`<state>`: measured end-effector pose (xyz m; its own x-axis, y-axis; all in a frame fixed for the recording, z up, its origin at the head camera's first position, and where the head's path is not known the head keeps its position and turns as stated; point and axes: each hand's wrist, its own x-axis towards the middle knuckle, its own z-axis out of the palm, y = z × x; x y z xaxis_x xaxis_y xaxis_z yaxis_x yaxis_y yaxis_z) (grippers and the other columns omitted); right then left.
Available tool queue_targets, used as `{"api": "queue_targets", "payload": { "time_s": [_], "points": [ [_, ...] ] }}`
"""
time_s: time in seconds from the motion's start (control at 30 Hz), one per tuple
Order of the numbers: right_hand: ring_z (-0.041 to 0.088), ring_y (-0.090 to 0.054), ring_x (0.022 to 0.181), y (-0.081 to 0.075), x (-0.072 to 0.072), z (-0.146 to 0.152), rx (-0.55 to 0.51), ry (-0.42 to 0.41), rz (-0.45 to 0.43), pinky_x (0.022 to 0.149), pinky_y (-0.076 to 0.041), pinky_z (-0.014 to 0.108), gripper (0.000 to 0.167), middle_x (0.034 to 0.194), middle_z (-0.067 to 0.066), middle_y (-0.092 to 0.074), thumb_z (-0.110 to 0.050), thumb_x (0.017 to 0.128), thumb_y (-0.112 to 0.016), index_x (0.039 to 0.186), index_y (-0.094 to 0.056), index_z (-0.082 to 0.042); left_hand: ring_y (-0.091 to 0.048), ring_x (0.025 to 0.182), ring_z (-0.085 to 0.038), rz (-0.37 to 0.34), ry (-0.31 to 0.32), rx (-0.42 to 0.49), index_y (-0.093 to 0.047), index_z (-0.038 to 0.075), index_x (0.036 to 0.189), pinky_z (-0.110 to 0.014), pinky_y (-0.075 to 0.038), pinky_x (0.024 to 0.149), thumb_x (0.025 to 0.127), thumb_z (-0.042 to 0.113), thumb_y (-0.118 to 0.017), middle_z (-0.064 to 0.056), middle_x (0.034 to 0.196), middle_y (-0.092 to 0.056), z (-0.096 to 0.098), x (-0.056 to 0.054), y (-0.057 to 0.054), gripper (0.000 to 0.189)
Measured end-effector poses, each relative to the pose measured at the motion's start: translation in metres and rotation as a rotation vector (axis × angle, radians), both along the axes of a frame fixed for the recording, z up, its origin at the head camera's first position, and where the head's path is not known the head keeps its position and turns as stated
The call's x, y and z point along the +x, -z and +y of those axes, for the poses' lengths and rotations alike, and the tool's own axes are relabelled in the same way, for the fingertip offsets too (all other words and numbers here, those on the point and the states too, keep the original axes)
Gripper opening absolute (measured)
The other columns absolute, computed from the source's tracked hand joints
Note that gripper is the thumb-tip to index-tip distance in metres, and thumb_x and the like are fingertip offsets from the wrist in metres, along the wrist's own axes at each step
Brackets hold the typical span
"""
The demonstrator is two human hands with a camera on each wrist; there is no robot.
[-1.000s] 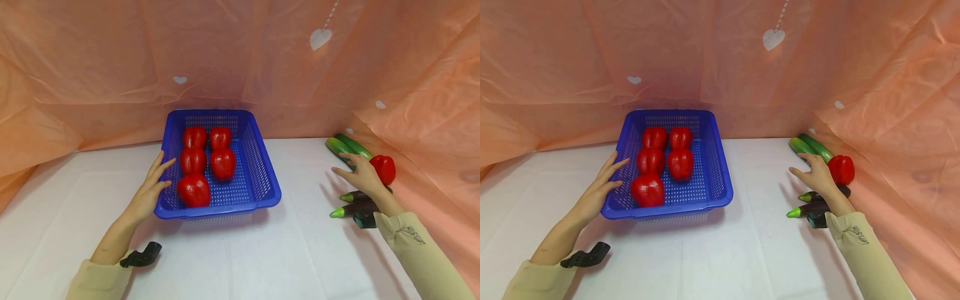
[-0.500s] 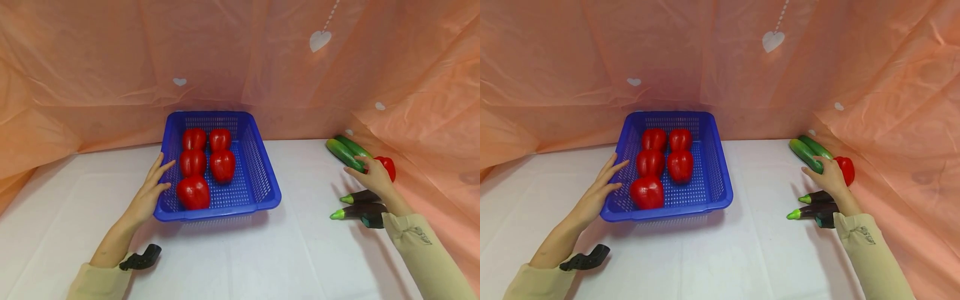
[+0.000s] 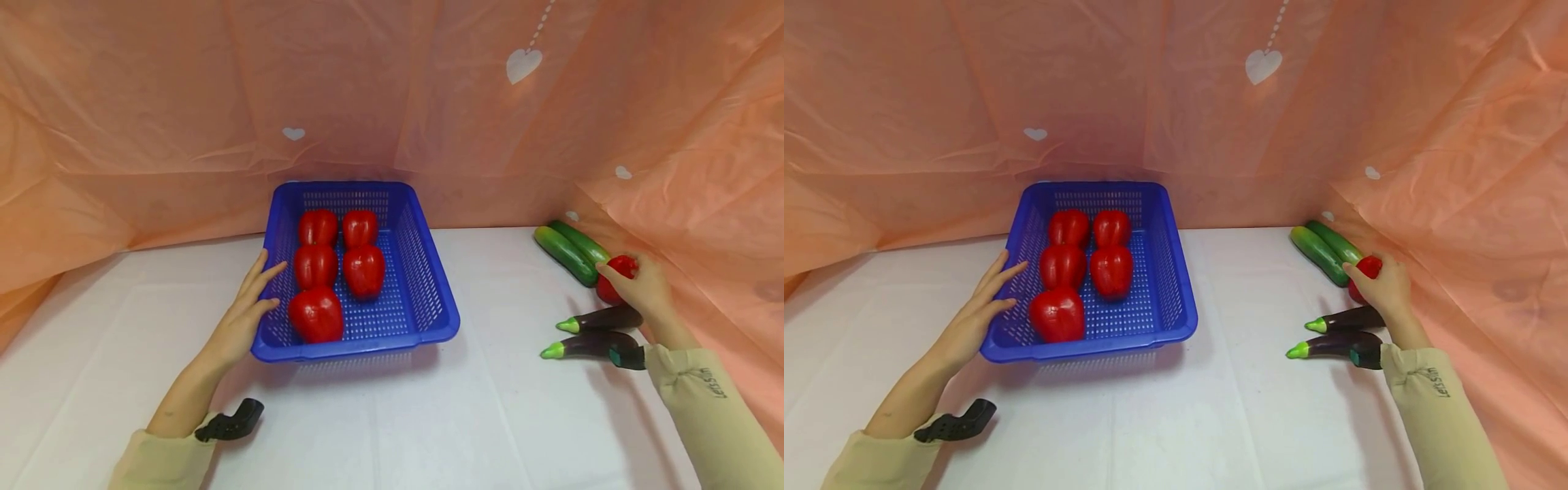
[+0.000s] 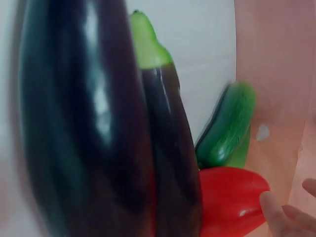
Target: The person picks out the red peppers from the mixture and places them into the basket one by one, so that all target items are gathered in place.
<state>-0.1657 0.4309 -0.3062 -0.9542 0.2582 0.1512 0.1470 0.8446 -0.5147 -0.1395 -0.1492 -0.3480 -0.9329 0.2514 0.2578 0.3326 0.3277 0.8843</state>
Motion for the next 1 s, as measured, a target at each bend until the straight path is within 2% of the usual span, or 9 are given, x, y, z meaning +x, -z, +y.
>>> {"api": "queue_targets", "payload": {
  "time_s": [0.17, 0.27, 0.43, 0.53, 0.8, 1.0],
  "points": [
    [0.057, -0.034, 0.12, -0.005, 0.0, 0.006, -0.051, 0.081, -0.052, 0.096, -0.04, 0.064, 0.078, 0.135, 0.044, -0.031, -0.037, 0.096, -0.046, 0.142, -0.016, 0.017, 0.007, 0.147, -0.04, 0.008, -0.002, 0.002, -0.032, -0.005, 0.145, -0.069, 0.002, 0.11, 0.094, -0.002, -0.036, -0.016, 0.161, 0.005, 0.0, 0.001, -0.001, 0.051],
    [0.059, -0.029, 0.124, -0.009, -0.001, 0.011, -0.038, 0.115, -0.1, 0.1, -0.036, 0.065, 0.08, 0.139, 0.045, -0.025, -0.039, 0.096, -0.043, 0.143, -0.011, 0.018, 0.007, 0.147, -0.04, 0.006, -0.001, 0.002, -0.032, -0.006, 0.145, -0.068, 0.002, 0.11, 0.094, -0.002, -0.037, -0.017, 0.161, 0.005, 0.0, 0.0, 0.0, 0.051],
    [0.061, -0.02, 0.128, -0.015, -0.002, 0.019, -0.037, 0.119, -0.186, 0.101, -0.032, 0.067, 0.084, 0.142, 0.046, -0.016, -0.043, 0.097, -0.038, 0.143, -0.004, 0.019, 0.007, 0.147, -0.04, 0.002, -0.005, -0.001, -0.032, -0.006, 0.145, -0.068, 0.002, 0.111, 0.094, -0.002, -0.037, -0.017, 0.161, 0.005, 0.0, 0.0, 0.0, 0.051],
    [0.062, -0.02, 0.127, -0.016, -0.003, 0.022, -0.06, 0.116, -0.225, 0.1, -0.033, 0.067, 0.086, 0.142, 0.046, -0.014, -0.044, 0.097, -0.037, 0.143, -0.001, 0.019, 0.007, 0.147, -0.04, 0.005, -0.007, 0.0, -0.033, -0.005, 0.145, -0.068, 0.002, 0.111, 0.094, -0.002, -0.037, -0.017, 0.161, 0.005, 0.0, 0.0, 0.0, 0.051],
    [0.06, -0.026, 0.124, -0.009, -0.006, 0.028, -0.057, 0.132, -0.233, 0.103, -0.031, 0.066, 0.081, 0.14, 0.046, -0.021, -0.043, 0.098, -0.032, 0.142, -0.005, 0.02, 0.009, 0.146, -0.04, 0.005, 0.008, 0.004, -0.032, -0.004, 0.145, -0.069, 0.004, 0.11, 0.094, 0.0, -0.038, -0.016, 0.161, 0.006, 0.001, 0.0, 0.0, 0.052],
    [0.059, -0.034, 0.117, 0.0, -0.008, 0.03, -0.04, 0.181, -0.2, 0.102, -0.033, 0.061, 0.072, 0.133, 0.045, -0.033, -0.04, 0.099, -0.024, 0.137, -0.022, 0.021, 0.009, 0.147, -0.039, -0.001, 0.01, -0.006, -0.031, -0.004, 0.146, -0.07, 0.004, 0.109, 0.094, 0.0, -0.037, -0.014, 0.162, 0.006, 0.001, 0.0, -0.001, 0.052]
  ]
}}
